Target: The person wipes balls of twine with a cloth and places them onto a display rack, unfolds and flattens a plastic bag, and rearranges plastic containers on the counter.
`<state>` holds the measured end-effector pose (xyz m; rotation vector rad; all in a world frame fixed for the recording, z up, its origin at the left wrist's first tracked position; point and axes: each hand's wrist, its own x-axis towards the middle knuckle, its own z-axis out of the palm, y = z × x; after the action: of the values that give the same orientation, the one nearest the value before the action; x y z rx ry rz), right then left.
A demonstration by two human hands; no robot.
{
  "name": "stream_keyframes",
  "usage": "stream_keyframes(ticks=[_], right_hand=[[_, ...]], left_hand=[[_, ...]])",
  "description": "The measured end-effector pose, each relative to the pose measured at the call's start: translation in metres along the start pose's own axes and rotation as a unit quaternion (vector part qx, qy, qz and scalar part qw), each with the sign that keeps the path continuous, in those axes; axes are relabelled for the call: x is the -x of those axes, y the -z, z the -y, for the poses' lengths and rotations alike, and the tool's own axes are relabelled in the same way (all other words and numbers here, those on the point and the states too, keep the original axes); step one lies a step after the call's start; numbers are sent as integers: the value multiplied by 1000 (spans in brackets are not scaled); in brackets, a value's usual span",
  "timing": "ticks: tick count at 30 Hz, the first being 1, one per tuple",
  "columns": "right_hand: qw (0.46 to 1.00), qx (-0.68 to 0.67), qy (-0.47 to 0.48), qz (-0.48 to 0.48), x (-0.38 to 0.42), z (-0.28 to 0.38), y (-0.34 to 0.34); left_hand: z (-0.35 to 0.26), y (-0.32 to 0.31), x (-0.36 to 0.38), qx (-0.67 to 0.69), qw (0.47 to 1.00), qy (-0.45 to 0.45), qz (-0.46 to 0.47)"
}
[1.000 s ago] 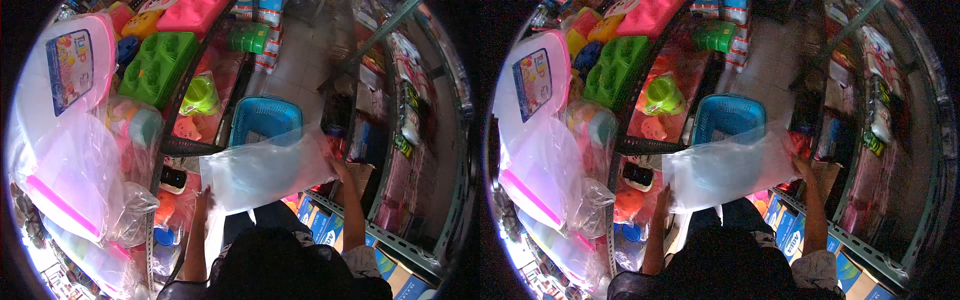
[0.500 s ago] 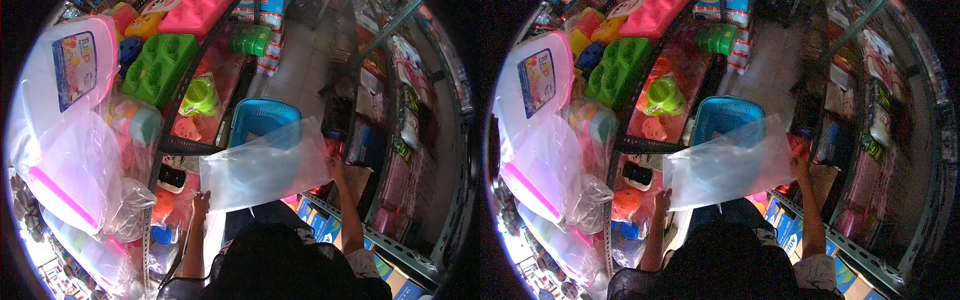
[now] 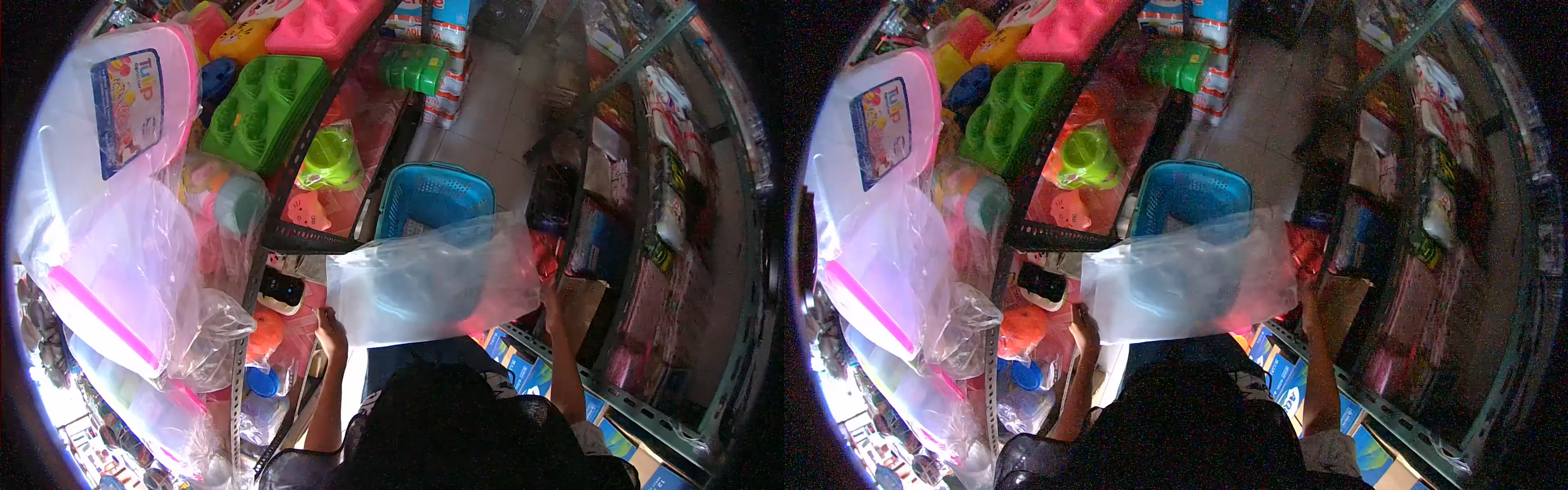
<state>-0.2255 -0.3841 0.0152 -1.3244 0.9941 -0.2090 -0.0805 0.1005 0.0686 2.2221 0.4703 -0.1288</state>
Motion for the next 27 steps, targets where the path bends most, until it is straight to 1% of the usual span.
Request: stream_keyframes(ticks=[1,2,3,4,5,6,7,8,9,10,12,13,14,15,16,17,18,19,20,21,22,23,24,25,26,27], right_hand=[[999,-29,-16,-4,2,-2,0],[989,129,32,62,14,6,-3],[948,283,79,125,27,14,-4],[948,284,77,123,38,26,-11],[955,276,85,74,46,39,-19],[959,267,94,25,49,45,-24],[959,266,94,24,35,31,-13],[956,272,106,-21,12,5,6],[954,276,109,-45,11,-1,10],[951,279,112,-69,11,-6,14],[884,386,256,-60,26,21,-5],[885,384,256,-60,19,14,0],[860,422,282,-58,10,4,8],[832,459,305,-56,5,-7,17],[833,459,304,-56,9,-3,17],[909,392,138,-33,18,14,10],[950,310,-33,-9,23,24,6],[950,310,-33,-7,19,12,12],[948,312,56,-13,11,-8,21],[939,312,145,-21,2,-28,32],[938,312,146,-23,-5,-43,41],[952,301,36,-47,-8,-53,48],[953,286,-75,-71,-11,-63,56],[952,286,-77,-74,-3,-59,56],[981,140,-120,-58,7,-53,50],[987,-11,-158,-40,14,-45,43]], left_hand=[[5,-7,-2,-51,995,-66,-60],[18,-14,-8,-53,995,-66,-59],[32,-20,-16,59,997,-42,-22],[45,-26,-23,171,985,-17,16],[37,-26,-23,281,958,8,52],[30,-20,-20,281,958,8,53],[-12,-1,-9,160,985,8,72],[-35,10,-3,35,995,7,89],[-26,7,-1,-40,986,-160,4],[-11,4,2,-42,986,-160,7],[19,0,8,-50,982,-166,74],[29,2,9,-154,941,-289,83],[30,0,7,-155,941,-290,83],[31,-2,4,-53,982,-79,163],[31,-4,2,51,962,138,231],[21,-1,-2,119,936,221,247],[10,-4,-8,119,936,223,246],[0,-9,-13,122,943,190,246],[-6,-12,-17,126,949,156,244],[-6,-15,-20,127,949,156,244],[-4,-20,-24,110,965,41,233],[-8,-24,-27,92,968,-76,219],[-11,-28,-28,93,967,-77,223],[-19,-29,-25,52,981,-90,162],[-22,-30,-22,11,990,-103,99],[-20,-36,-21,67,991,-63,94]])
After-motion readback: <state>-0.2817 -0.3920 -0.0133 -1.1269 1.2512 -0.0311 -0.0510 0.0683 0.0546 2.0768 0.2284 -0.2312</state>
